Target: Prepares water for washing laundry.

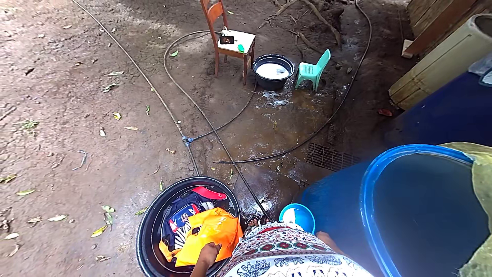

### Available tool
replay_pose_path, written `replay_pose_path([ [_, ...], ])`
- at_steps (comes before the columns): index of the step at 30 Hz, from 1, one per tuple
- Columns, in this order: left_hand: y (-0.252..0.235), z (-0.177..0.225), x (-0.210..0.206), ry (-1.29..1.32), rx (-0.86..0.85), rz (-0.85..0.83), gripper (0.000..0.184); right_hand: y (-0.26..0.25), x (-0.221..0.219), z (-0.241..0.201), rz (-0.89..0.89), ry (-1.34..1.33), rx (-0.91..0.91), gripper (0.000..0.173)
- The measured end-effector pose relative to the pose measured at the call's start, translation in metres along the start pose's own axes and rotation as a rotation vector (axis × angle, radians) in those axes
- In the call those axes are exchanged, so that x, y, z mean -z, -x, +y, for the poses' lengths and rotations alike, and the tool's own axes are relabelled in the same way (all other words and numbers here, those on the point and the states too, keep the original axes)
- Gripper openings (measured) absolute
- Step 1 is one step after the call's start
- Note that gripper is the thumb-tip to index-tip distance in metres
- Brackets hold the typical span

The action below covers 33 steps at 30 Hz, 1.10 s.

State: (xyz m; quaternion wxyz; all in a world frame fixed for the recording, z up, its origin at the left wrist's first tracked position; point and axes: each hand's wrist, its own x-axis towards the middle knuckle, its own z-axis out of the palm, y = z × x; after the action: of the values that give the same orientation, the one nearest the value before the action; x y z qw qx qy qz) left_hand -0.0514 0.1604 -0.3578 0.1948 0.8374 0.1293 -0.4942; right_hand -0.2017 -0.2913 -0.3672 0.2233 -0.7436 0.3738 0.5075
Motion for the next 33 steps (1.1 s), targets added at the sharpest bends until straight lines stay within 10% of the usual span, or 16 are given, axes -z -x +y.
replay_pose_path([
  [22, 0.028, 0.025, 0.009, 0.014, 0.009, 0.008, 0.037, 0.013, 0.004, -0.003, -0.011, -0.027, 0.008, 0.048],
  [33, -0.001, 0.003, -0.010, 0.018, 0.002, -0.004, 0.042, 0.131, 0.061, -0.019, -0.100, 0.006, 0.144, 0.048],
])
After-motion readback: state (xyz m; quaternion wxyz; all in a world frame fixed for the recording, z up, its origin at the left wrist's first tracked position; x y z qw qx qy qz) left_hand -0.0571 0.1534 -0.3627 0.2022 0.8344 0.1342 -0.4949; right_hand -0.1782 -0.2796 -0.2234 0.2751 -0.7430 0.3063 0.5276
